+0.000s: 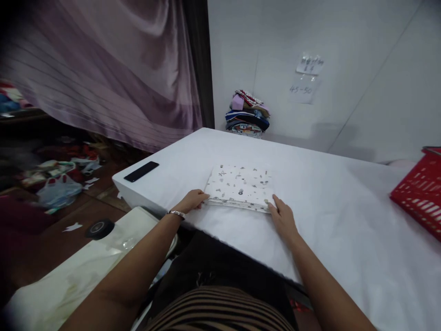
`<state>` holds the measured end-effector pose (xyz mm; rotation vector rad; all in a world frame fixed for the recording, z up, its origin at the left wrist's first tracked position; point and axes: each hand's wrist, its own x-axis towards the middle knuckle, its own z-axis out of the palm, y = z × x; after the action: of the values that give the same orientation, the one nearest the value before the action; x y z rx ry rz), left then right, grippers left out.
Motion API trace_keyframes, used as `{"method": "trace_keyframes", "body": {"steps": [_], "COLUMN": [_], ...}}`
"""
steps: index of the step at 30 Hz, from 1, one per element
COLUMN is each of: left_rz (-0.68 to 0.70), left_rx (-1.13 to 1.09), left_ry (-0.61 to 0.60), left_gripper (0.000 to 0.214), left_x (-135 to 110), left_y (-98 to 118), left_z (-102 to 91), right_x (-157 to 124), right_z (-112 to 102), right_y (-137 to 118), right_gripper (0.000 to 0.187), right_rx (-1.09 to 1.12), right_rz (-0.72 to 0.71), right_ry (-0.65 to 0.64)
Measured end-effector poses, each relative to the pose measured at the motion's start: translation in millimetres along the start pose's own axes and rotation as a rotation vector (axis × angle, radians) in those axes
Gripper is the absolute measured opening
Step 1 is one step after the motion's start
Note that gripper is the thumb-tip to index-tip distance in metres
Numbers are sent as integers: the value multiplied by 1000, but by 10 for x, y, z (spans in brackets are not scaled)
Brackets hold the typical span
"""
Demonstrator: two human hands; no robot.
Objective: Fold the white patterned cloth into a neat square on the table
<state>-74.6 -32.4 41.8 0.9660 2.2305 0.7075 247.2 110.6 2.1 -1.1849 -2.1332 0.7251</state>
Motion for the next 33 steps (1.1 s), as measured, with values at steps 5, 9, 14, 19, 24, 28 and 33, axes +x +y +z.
{"method": "trace_keyframes", "body": {"steps": [5, 9, 14, 19, 24, 28, 33], "left_rz": [126, 563, 854, 878, 980, 1064, 1088], "left_rx": [204, 318, 551, 635, 593, 547, 584], "left_ry": [235, 472, 266, 232, 199, 174, 121], "left_gripper": [29, 34, 39, 51, 52, 52, 58], "left_x": [-76, -215, -190, -119, -112, -87, 9], "left_y": [80, 234, 167, -25, -102, -168, -184], "left_z": [12, 132, 327, 369, 265, 129, 35], "right_x": [49, 80, 53, 19, 6, 30, 122], "right_z": [-53, -4, 140, 194, 132, 32, -47], "right_y": [-75, -300, -341, -232, -206, -69, 2], "right_gripper": [58, 53, 51, 51, 51, 52, 54], "right_rx": [-51, -242, -493, -571, -594, -623, -656], "right_rz": [-21, -314, -511, -580, -610, -662, -706], "right_ry": [42, 37, -158, -113, -125, -165, -242]}}
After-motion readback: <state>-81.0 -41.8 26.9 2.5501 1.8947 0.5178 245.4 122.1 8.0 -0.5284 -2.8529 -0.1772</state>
